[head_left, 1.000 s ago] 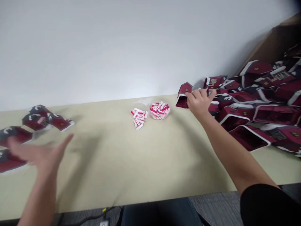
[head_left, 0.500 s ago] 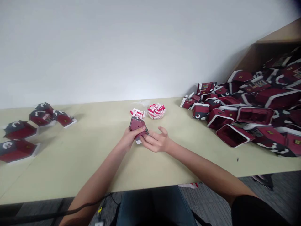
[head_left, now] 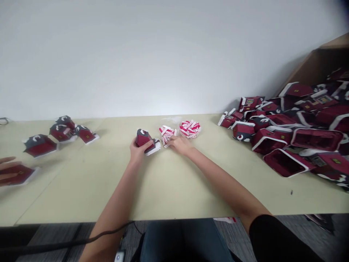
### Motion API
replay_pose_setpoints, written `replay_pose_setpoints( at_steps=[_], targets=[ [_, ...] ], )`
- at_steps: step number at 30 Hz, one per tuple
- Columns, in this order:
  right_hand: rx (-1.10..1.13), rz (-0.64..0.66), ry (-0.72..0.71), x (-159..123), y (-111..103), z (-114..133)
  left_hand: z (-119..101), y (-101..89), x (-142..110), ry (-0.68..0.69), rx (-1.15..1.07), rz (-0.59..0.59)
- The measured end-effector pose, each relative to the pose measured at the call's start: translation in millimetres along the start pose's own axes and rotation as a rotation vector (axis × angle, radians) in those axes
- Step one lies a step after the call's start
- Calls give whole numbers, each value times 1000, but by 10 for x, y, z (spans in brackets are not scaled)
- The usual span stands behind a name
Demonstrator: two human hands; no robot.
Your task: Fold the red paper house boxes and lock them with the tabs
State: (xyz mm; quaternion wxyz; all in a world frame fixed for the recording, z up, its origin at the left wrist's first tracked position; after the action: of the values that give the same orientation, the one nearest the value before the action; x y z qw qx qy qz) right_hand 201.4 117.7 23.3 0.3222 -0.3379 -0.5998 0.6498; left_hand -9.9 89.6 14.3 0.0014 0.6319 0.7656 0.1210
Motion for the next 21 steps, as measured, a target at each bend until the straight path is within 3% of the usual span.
replay_pose_setpoints(
  at_steps=[6, 8, 12, 16, 21],
  targets=[
    [21, -49, 42, 30, 36, 35, 3, 52, -21, -74, -157, 45],
    [112, -135, 59, -42, 4, -31, -23, 85, -47, -95, -189, 100],
    [667, -399, -52, -239, -52, -136, -34, 159, -121, -147, -205, 238],
    [1115, -468, -179, -411, -5, -45, 0, 272, -232, -202, -195, 373],
    [978, -632, -205, -606, -21, 163, 31, 434, -387, -308, -156, 471]
  ],
)
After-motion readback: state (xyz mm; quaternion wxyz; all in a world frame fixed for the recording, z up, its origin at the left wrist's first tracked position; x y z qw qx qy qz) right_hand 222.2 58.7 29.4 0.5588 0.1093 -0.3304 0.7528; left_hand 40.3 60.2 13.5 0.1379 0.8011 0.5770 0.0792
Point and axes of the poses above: each hand's wrist, its own x-axis towards the middle knuckle, its own y-axis out of the palm, z = x × y, the point moved 3 cm from there along x, towards the middle knuckle, and after that the axes turned 9 degrees about z, right-handed, at the moved point
